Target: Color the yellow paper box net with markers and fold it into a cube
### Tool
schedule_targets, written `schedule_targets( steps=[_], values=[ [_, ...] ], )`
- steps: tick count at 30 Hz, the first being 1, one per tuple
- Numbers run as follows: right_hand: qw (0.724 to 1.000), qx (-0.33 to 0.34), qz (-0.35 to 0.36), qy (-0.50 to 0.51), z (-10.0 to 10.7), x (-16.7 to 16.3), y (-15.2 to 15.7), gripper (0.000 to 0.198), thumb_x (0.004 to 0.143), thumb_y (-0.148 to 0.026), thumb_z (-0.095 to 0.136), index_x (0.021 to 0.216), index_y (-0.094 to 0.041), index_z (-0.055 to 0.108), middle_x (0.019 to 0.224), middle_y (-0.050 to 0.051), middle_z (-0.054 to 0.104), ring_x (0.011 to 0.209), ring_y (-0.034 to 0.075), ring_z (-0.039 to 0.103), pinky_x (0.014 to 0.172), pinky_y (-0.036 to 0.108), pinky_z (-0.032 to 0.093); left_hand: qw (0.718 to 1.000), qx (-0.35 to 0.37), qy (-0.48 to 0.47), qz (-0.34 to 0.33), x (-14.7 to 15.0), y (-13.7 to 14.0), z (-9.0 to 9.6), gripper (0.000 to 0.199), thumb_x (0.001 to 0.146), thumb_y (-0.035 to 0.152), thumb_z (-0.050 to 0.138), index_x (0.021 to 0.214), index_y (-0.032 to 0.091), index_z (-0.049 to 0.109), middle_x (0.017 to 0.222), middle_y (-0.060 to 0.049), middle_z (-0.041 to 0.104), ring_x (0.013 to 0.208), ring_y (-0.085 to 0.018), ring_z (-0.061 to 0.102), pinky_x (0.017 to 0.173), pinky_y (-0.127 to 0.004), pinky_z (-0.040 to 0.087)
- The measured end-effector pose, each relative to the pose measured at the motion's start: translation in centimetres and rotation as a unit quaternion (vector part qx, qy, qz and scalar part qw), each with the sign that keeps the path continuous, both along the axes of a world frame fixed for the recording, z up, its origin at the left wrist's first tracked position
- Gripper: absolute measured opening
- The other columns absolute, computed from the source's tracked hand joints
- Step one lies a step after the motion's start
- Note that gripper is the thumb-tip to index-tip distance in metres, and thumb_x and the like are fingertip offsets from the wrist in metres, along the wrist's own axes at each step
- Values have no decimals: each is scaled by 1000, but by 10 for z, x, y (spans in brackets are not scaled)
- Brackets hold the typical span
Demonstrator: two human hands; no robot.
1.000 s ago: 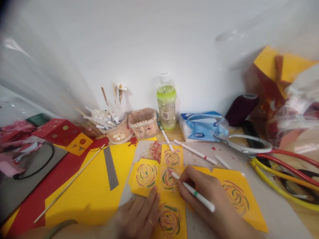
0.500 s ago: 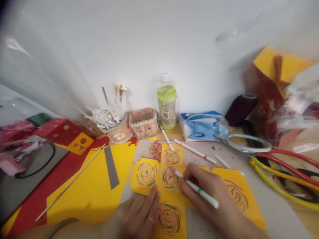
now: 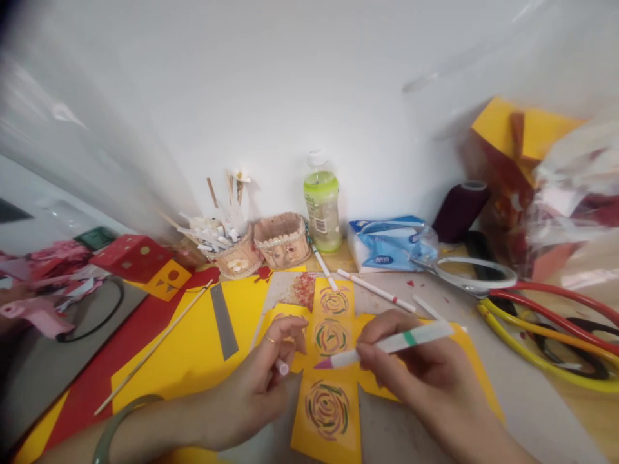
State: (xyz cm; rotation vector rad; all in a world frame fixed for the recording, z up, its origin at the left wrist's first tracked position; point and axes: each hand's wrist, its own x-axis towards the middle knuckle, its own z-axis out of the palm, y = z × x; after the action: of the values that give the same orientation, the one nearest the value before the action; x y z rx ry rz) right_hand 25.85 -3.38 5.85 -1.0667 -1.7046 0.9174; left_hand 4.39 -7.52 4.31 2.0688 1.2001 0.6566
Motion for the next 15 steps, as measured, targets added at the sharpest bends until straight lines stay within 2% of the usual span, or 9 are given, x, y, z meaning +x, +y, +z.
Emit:
schedule_targets(
  steps=[3, 7, 11, 15],
  values=[
    [998, 46, 29, 7, 4, -6, -8, 10, 73, -27, 64, 64, -26, 63, 55, -3, 61, 49, 12, 59, 44, 17, 50, 995, -86, -41, -22, 1, -2, -1, 74, 67, -5, 48, 129, 19, 14, 87, -1, 50, 55, -5, 42, 45, -14, 37],
    [995, 69, 70, -10, 2, -8, -14, 8, 74, -22, 63, 67, -27, 62, 58, -4, 65, 52, 11, 61, 48, 15, 51, 981, -177, -78, -24, 1, -5, -3, 81, 63, -7, 46, 130, 24, 14, 97, -2, 45, 56, -3, 39, 44, -14, 34],
    [988, 58, 126, -63, -3, -8, -17, 9, 77, -20, 60, 68, -25, 60, 59, -3, 64, 53, 12, 61, 47, 19, 50, 984, -167, -52, -29, 1, -8, -7, 83, 63, -4, 50, 131, 26, 12, 105, -3, 44, 58, -3, 43, 45, -13, 36],
    [979, 64, 186, -58, -6, -12, -23, 10, 77, -20, 60, 70, -26, 62, 62, -1, 66, 55, 14, 63, 49, 23, 51, 989, -135, 21, -48, 2, -10, -4, 74, 64, -4, 47, 128, 19, 16, 88, 1, 49, 58, -5, 45, 50, -15, 39]
  ],
)
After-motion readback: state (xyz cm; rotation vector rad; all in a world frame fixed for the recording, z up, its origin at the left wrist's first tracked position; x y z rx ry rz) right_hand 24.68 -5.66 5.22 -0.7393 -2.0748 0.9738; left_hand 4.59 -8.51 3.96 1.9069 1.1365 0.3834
